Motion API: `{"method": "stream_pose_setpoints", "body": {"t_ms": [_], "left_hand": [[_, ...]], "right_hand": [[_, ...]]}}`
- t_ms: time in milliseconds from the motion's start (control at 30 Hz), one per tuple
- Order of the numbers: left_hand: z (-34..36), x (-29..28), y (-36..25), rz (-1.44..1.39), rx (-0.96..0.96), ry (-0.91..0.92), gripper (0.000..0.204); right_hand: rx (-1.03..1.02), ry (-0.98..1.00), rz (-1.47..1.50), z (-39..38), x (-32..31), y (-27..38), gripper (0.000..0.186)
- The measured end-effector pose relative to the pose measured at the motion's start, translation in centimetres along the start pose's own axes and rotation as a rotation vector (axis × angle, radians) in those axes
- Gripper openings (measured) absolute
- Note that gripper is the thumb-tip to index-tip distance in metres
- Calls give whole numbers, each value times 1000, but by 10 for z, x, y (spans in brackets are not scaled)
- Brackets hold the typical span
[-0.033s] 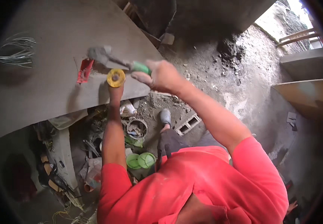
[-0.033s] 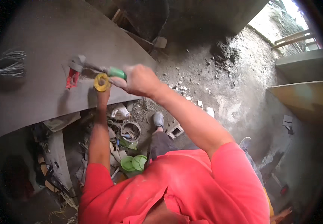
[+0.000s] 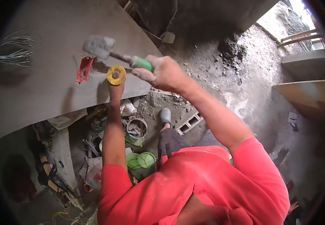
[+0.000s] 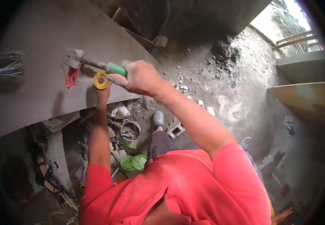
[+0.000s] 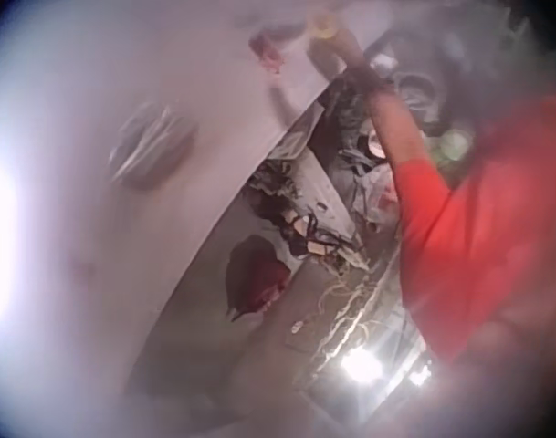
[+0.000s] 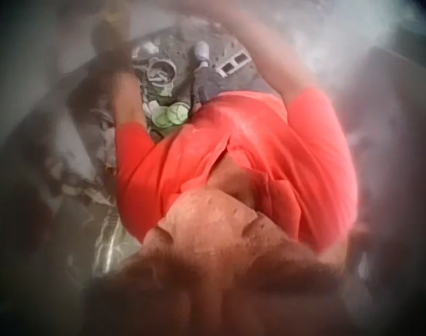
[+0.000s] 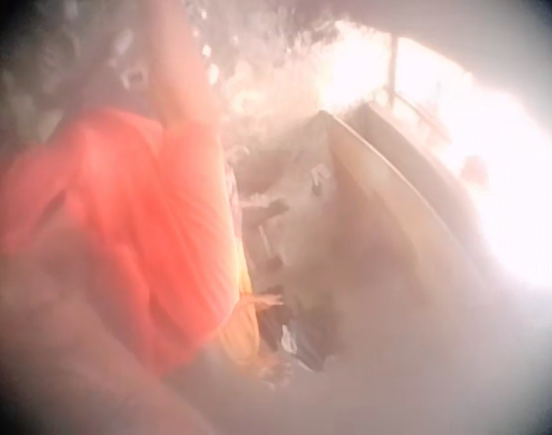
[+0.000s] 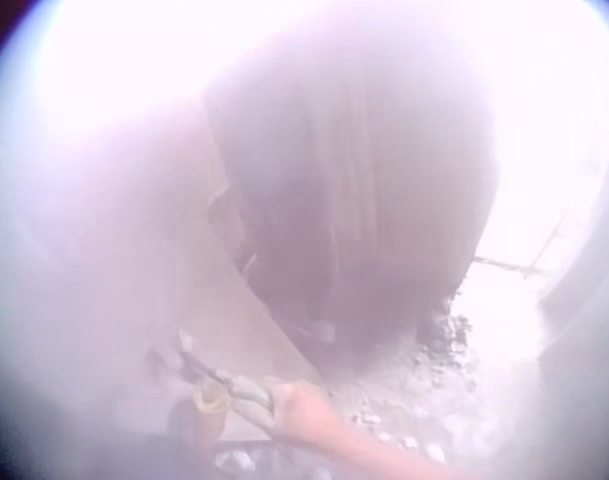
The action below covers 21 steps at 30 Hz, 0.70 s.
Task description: Using a hammer and chisel to carve a vertical channel into a concrete or plastered wall.
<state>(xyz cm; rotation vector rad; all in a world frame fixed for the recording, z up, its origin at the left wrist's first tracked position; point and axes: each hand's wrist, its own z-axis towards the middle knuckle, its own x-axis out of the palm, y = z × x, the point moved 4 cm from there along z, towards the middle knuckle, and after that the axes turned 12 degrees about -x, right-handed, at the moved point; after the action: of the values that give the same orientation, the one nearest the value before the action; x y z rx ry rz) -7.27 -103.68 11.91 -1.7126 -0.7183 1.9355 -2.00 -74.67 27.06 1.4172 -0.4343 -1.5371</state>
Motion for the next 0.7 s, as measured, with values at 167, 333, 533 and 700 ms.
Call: {"method": "stream_pose_setpoints", "body": {"t_ms": [167,333,533,700], "left_hand": [[-29,-10,-70,-70,22,207,32],[-48,32,-113,147,473,163,39],[-30,43,-89,243,459,80,34],[-14,47,-83,257,493,15,25]], "right_hand": [[-171,-178,130,-23,-43,6,32],[337,-240,481,-109,-23,-65,41],[485,-226,605,-148,-12,-71,50],[497,-199,567,-156,-12,-75,51]]}}
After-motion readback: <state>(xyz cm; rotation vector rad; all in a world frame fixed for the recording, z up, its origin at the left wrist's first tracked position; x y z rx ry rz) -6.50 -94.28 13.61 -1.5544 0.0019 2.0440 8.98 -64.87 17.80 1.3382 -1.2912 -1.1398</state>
